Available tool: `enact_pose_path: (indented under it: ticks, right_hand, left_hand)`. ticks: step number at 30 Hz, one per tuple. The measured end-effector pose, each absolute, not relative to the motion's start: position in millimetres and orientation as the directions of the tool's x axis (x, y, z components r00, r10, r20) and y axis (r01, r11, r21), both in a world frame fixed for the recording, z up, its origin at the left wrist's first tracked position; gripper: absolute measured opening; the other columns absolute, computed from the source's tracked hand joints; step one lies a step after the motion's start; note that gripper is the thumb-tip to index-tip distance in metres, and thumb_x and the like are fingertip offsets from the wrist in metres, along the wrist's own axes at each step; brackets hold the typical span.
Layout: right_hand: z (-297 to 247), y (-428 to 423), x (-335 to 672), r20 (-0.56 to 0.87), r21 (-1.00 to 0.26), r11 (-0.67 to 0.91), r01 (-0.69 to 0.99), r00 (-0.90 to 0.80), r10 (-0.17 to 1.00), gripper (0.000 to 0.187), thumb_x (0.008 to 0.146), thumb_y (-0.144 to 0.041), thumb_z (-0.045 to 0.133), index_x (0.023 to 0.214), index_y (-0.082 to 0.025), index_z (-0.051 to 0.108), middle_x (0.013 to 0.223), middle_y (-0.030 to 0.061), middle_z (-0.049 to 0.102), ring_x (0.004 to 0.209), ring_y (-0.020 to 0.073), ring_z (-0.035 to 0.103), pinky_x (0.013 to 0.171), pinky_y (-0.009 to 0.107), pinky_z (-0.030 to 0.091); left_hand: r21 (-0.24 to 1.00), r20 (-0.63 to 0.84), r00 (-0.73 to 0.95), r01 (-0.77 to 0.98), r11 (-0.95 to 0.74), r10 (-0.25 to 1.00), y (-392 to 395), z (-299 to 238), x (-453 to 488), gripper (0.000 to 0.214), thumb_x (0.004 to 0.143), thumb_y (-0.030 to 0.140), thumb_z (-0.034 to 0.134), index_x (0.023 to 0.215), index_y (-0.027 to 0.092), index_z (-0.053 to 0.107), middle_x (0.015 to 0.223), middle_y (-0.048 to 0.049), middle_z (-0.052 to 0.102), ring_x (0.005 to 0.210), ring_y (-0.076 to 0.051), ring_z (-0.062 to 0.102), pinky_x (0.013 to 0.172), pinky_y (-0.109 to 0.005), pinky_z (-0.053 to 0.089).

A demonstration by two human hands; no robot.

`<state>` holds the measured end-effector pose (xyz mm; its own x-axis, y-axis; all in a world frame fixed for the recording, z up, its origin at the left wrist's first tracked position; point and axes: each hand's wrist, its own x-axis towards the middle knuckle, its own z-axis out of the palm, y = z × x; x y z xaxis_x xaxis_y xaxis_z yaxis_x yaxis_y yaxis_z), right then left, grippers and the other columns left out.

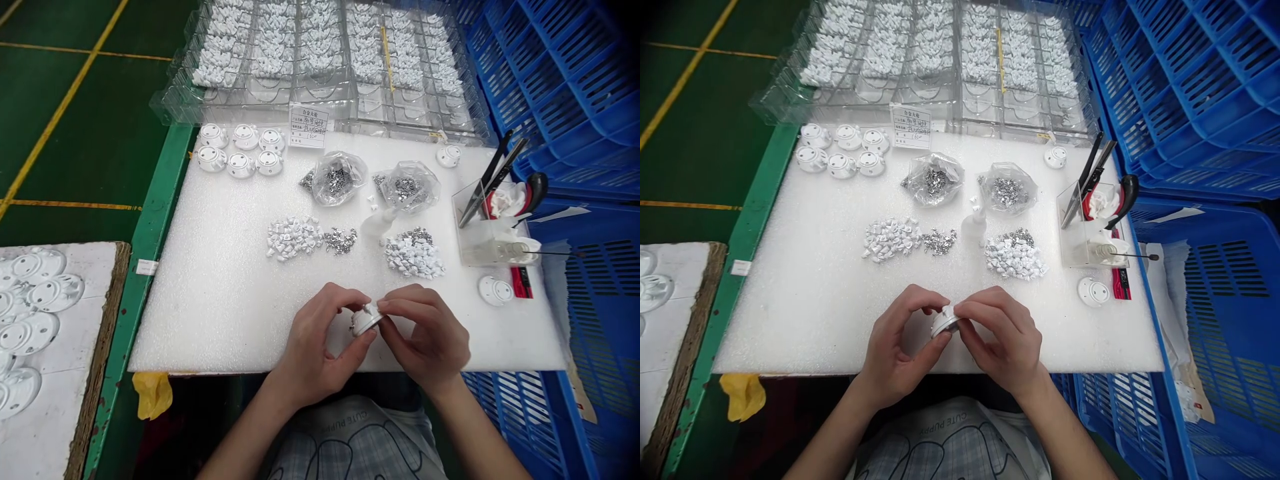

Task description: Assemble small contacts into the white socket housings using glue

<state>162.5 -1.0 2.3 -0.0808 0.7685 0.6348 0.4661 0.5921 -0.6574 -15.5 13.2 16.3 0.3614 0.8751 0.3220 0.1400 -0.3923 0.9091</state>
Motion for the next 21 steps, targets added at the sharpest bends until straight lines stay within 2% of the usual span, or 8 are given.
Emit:
enact_pose_path:
  ticks: [4,12,21]
  right_hand:
    - [4.0,-0.1,162.7,0.656,-0.630,0.617,0.471,-0.101,0.748,0.042,0.080,0.005,0.067,0.113,-0.021,0.067,0.088,0.0032,0.070,0.076,0.0160,0.068,0.061,0.029,0.057]
    - [1.1,-1.3,162.7,0.678,-0.611,0.631,0.477,-0.096,0.729,0.049,0.079,0.006,0.067,0.119,-0.022,0.068,0.089,0.0034,0.070,0.076,0.0174,0.068,0.061,0.031,0.058]
    - [2.2,-2.0,163.5,0.691,-0.606,0.644,0.468,-0.092,0.717,0.047,0.080,0.007,0.067,0.118,-0.020,0.069,0.089,0.0031,0.069,0.078,0.0160,0.067,0.062,0.030,0.058]
  left_hand:
    - [0.913,0.320,0.369,0.127,-0.388,0.873,13.1,16.1,-15.9,0.021,0.094,0.020,0.065,0.114,0.022,0.059,0.096,-0.0014,0.065,0.086,-0.014,0.060,0.078,-0.026,0.050]
    - [0.918,0.316,0.364,0.116,-0.379,0.876,13.1,15.8,-15.4,0.024,0.092,0.023,0.070,0.114,0.022,0.060,0.095,-0.0013,0.066,0.085,-0.015,0.062,0.077,-0.026,0.050]
    - [0.919,0.331,0.400,0.067,-0.388,0.855,14.7,17.1,-17.2,0.026,0.093,0.026,0.071,0.117,0.021,0.062,0.096,-0.0024,0.068,0.086,-0.015,0.061,0.078,-0.027,0.051]
